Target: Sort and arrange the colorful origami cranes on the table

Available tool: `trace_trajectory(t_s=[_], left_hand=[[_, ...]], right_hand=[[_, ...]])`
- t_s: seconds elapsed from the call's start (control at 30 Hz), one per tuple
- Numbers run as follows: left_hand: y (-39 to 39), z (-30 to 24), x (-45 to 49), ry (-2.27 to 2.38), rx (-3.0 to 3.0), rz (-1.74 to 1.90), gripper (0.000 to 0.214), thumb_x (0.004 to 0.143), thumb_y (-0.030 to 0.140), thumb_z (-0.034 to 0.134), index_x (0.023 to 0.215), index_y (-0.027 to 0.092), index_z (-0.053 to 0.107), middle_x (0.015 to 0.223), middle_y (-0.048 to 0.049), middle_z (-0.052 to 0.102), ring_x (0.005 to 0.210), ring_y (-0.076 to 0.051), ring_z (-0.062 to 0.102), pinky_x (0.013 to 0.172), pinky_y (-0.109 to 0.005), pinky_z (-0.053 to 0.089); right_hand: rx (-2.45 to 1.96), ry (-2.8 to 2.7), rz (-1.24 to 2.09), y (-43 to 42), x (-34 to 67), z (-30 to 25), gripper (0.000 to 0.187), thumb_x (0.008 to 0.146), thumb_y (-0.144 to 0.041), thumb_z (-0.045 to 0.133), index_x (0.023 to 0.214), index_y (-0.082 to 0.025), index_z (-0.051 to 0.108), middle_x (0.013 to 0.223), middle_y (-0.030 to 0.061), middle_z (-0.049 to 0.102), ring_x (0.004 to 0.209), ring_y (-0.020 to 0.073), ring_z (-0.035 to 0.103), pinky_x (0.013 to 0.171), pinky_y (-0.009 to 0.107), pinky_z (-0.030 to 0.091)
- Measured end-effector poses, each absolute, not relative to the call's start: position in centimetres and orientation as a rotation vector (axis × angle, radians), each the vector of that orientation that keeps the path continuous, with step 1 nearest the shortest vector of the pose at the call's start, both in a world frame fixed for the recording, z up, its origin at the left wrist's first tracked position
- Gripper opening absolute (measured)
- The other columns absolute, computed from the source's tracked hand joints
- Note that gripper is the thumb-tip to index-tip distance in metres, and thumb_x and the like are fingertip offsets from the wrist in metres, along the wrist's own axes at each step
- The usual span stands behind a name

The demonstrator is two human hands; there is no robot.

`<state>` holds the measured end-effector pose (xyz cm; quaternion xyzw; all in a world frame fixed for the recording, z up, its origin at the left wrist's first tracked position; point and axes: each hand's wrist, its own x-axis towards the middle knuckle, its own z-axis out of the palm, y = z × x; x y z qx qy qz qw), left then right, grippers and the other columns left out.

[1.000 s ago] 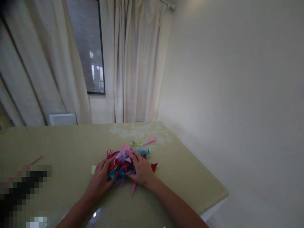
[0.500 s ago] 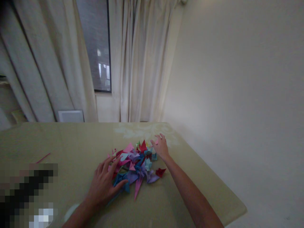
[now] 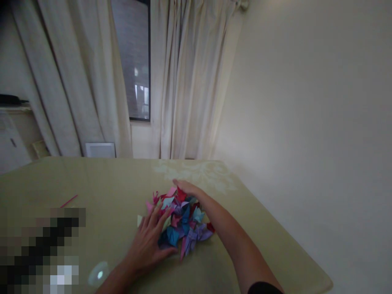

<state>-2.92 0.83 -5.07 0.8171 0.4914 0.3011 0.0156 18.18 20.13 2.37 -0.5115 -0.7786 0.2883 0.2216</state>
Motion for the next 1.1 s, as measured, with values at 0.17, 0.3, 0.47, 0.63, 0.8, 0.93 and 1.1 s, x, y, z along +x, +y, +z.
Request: trace_trajectory(t_s=[0.17,0.3,0.47,0.63,0.8,0.93,1.1], left_hand=[[0.4,-4.6,-2.2,1.567,2.563,0.99,0.118,0.072,0.062,0.086,0.171,0.04,0.025,0.179,-0.0143,0.021,0.162,-0.053,0.016,0.118,-0.084,0.026],[0.8,-4.1,-2.5,1.491,2.511,1.146,0.11,0.078,0.053,0.085,0.17,0.033,0.029,0.18,-0.0163,0.014,0.162,-0.048,0.021,0.123,-0.071,0.032],[1.4,-3.9,-3.0,1.389,2.388,1.233,0.09,0.081,0.03,0.078,0.163,0.029,0.04,0.171,-0.0165,0.035,0.152,-0.042,0.042,0.118,-0.06,0.046],[1.5,-2.8,-3.5,1.342,2.198,1.323,0.045,0.085,0.015,0.064,0.129,0.024,0.065,0.136,-0.0122,0.063,0.127,-0.033,0.063,0.108,-0.052,0.055],[2.1,-2.0,-4.0,1.264,2.087,1.469,0.049,0.096,0.04,0.064,0.143,0.026,0.057,0.143,-0.0128,0.059,0.134,-0.033,0.06,0.111,-0.054,0.054],[2.9,-1.7,-4.8,1.365,2.032,1.569,0.064,0.091,0.051,0.07,0.147,0.024,0.057,0.154,-0.017,0.05,0.147,-0.04,0.048,0.121,-0.065,0.041],[3.3,-1.4,-6.0,1.321,1.896,1.574,0.067,0.089,0.057,0.07,0.145,0.022,0.058,0.15,-0.0166,0.055,0.143,-0.038,0.053,0.119,-0.064,0.045]], right_hand=[[-1.235,-2.326,0.96,16.4,14.8,2.9,0.08,0.1,-0.084,0.041,0.126,-0.018,0.078,0.141,0.0097,0.073,0.135,0.0293,0.064,0.122,0.043,0.043],[-1.143,-2.33,0.991,13.3,13.3,3.9,0.09,0.1,-0.088,0.03,0.122,-0.015,0.079,0.133,0.0113,0.076,0.132,0.0309,0.065,0.121,0.043,0.044],[-1.121,-2.199,0.96,10.0,13.5,5.5,0.102,0.1,-0.087,0.009,0.125,-0.016,0.078,0.129,0.0136,0.077,0.125,0.0316,0.069,0.113,0.045,0.051],[-1.106,-2.104,0.713,5.6,17.4,6.9,0.083,0.103,-0.083,0.028,0.14,-0.022,0.07,0.135,0.0144,0.072,0.126,0.0292,0.067,0.115,0.048,0.05],[-1.281,-2.148,0.315,-0.8,22.3,5.8,0.084,0.096,-0.082,0.054,0.153,-0.021,0.059,0.165,0.0199,0.047,0.153,0.0363,0.044,0.127,0.056,0.035],[-1.281,-2.387,0.104,-5.9,22.5,3.0,0.109,0.079,-0.086,0.073,0.167,-0.03,0.041,0.177,0.0179,0.026,0.162,0.0461,0.024,0.128,0.067,0.026],[-0.974,-2.577,-0.117,-9.5,18.2,1.2,0.107,0.085,-0.081,0.071,0.171,-0.036,0.026,0.18,0.0099,0.019,0.164,0.0389,0.022,0.133,0.062,0.012]])
